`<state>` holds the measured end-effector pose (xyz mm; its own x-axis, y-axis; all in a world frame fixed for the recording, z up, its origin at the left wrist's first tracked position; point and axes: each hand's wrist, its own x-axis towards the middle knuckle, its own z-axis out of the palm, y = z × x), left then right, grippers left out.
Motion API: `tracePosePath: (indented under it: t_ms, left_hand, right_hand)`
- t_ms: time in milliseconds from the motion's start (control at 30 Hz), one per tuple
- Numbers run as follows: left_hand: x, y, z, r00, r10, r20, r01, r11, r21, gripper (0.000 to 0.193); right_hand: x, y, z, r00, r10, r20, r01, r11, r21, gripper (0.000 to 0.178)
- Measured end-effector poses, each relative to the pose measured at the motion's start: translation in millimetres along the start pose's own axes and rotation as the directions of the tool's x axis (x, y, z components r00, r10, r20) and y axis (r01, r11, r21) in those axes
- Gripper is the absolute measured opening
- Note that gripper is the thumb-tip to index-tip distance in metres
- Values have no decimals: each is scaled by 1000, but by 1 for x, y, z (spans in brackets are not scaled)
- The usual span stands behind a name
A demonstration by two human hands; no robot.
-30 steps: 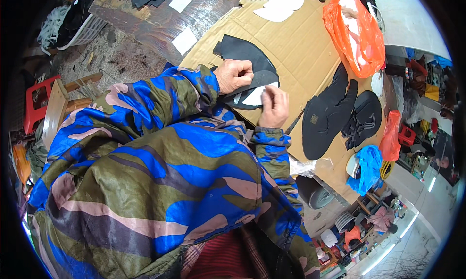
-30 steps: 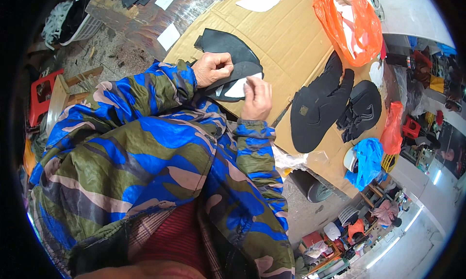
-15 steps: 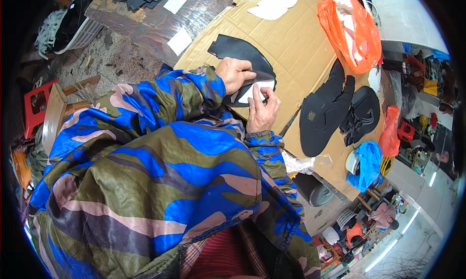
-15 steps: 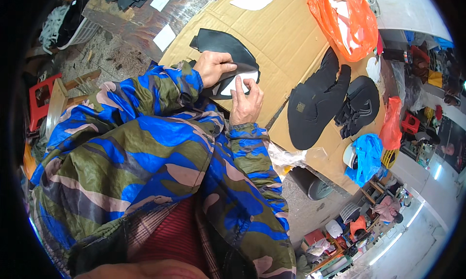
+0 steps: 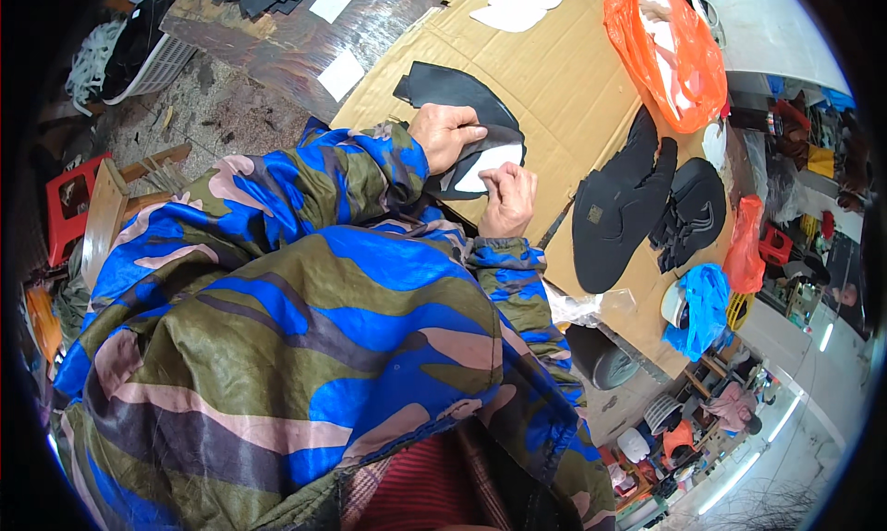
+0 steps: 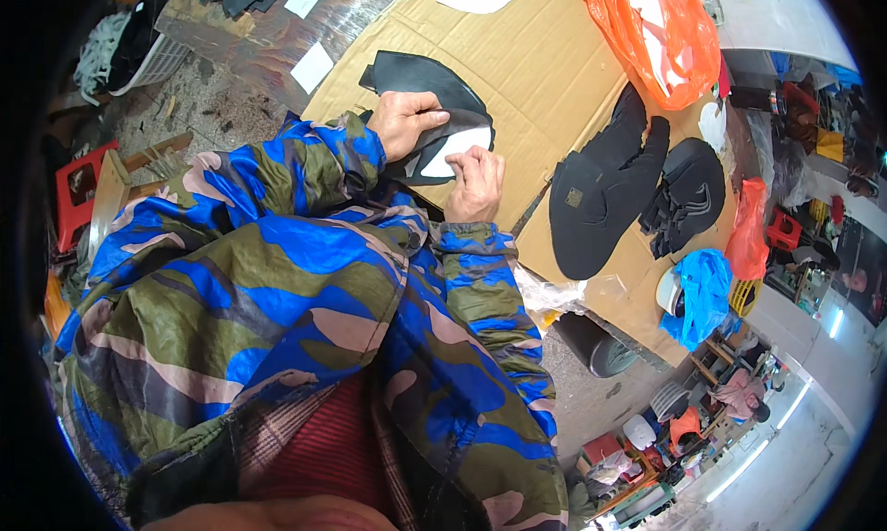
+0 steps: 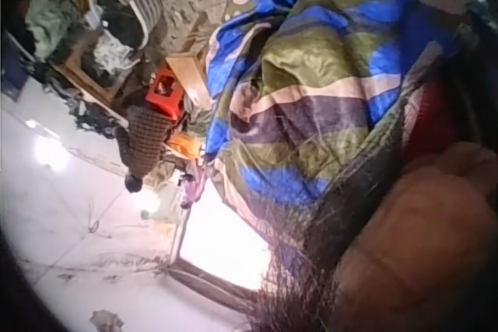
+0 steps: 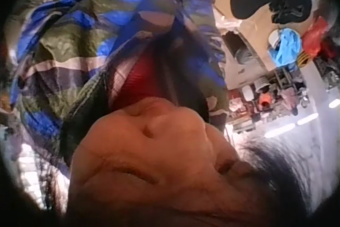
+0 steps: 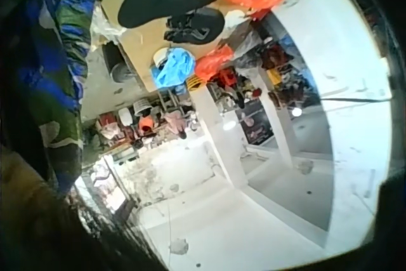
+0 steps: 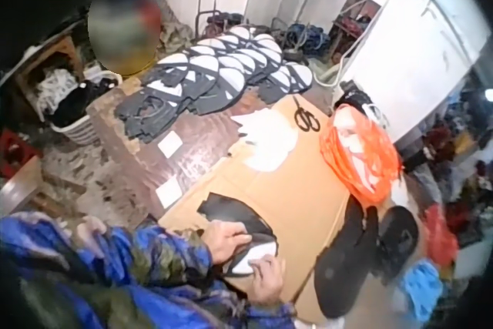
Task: Assembling and aligning various pre-cut leather and fabric components to form shoe uppers.
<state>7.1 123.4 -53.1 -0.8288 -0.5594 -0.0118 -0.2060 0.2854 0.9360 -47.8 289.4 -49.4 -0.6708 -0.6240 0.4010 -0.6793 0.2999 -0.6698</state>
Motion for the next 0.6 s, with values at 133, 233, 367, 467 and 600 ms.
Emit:
tracePosePath:
  t_ms: [133,233,367,467,600]
  left_hand:
    - [-3,-4,0,1000,23,6,-23,999,-21,20]
    - [-2,-2,0,994,105,-2,-105,994,45,21]
    - [-2,-2,1,994,109,4,-109,991,72,22]
    - [-1,-4,1,989,148,5,-148,986,82,22]
    - [-3,-4,1,989,148,10,-148,986,76,22]
  right_hand:
    - [-8,-1,-7,998,-48,42,49,999,-17,15]
    - [-2,-6,-10,978,189,85,-193,980,48,15]
    - [17,-14,0,960,260,109,-215,926,-311,24]
    - [19,-3,5,964,246,103,-189,904,-384,18]
    - [16,5,4,986,146,84,-113,943,-312,15]
